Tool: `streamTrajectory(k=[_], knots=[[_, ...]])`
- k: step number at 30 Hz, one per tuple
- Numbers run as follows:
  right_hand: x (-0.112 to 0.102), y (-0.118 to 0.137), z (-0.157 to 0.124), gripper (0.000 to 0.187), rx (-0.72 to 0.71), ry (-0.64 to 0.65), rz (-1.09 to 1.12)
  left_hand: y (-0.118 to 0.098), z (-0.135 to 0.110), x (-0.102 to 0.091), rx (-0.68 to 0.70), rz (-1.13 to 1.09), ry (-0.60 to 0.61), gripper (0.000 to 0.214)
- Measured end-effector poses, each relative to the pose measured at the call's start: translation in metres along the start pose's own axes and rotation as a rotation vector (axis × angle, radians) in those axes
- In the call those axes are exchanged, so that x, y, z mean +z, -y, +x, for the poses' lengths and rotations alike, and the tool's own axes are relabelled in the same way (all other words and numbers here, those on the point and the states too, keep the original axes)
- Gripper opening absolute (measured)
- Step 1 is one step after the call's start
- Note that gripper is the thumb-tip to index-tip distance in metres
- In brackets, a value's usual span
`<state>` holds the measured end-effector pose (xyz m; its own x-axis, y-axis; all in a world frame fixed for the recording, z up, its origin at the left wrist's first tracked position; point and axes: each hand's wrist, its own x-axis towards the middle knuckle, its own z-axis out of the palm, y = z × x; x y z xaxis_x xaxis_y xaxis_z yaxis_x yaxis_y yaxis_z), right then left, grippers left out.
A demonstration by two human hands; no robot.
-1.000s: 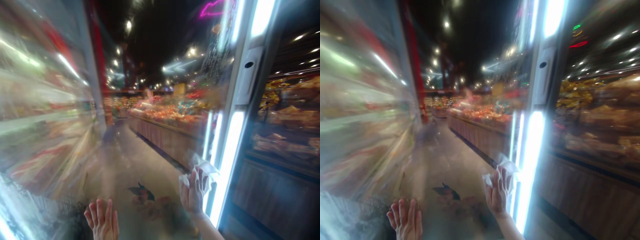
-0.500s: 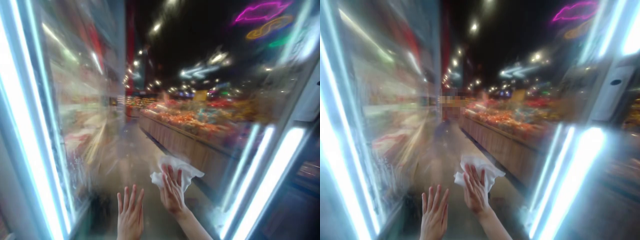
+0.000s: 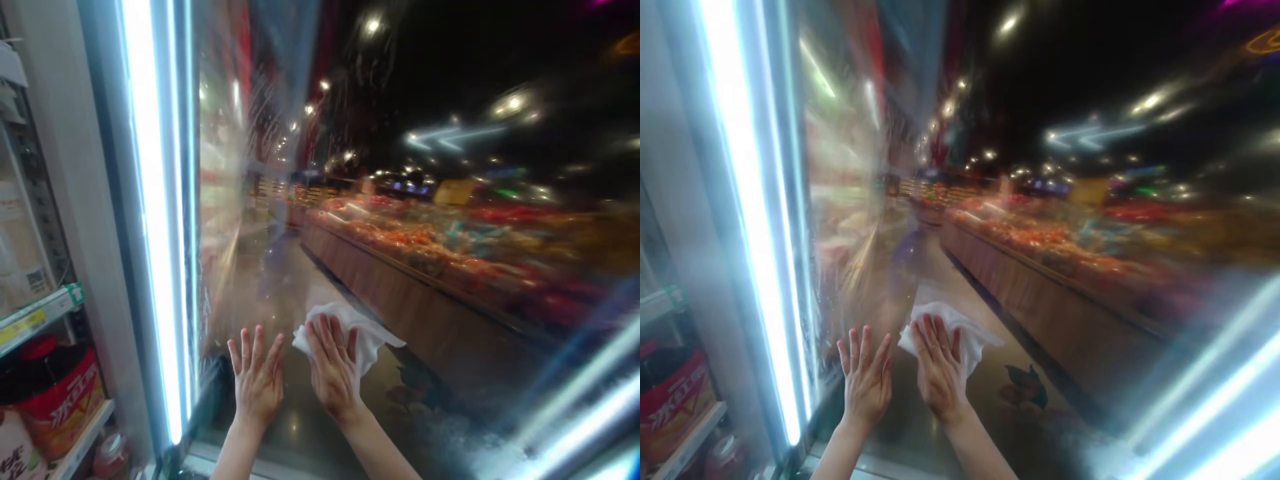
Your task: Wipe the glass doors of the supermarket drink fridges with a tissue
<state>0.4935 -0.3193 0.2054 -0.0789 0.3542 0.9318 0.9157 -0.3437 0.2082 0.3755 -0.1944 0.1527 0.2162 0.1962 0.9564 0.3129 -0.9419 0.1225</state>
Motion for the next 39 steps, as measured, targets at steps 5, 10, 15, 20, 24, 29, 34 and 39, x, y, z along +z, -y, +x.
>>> streamTrajectory(k=[5,10,15,20,24,29,34,39], knots=[[-0.002,0.005,0.036,0.077,0.008,-0.036,0.007,0.024,-0.012,0.000,0.000,0.017,-0.021,0.082],[0.007,0.016,-0.011,0.072,-0.277,0.097,0.147,0.037,-0.019,0.004,0.083,0.034,-0.023,0.082],[-0.012,-0.005,0.048,0.078,-0.139,-0.035,0.068,0.041,-0.006,-0.006,0.110,0.014,-0.007,0.083],[-0.006,0.010,0.053,0.069,-0.061,-0.023,0.006,0.032,0.044,-0.034,0.101,0.053,-0.042,0.082],[0.002,0.021,0.025,0.060,-0.236,0.126,0.027,0.014,0.085,-0.042,0.077,0.042,-0.022,0.083],[-0.034,-0.030,0.084,0.075,0.046,-0.017,-0.110,-0.008,0.127,-0.028,0.269,0.016,-0.017,0.080],[-0.042,-0.051,0.074,0.076,0.063,-0.043,-0.176,-0.009,0.142,-0.013,0.300,0.054,-0.089,0.077],[-0.036,-0.063,0.036,0.066,-0.106,0.095,-0.130,0.009,0.139,-0.010,0.313,0.079,-0.107,0.077]])
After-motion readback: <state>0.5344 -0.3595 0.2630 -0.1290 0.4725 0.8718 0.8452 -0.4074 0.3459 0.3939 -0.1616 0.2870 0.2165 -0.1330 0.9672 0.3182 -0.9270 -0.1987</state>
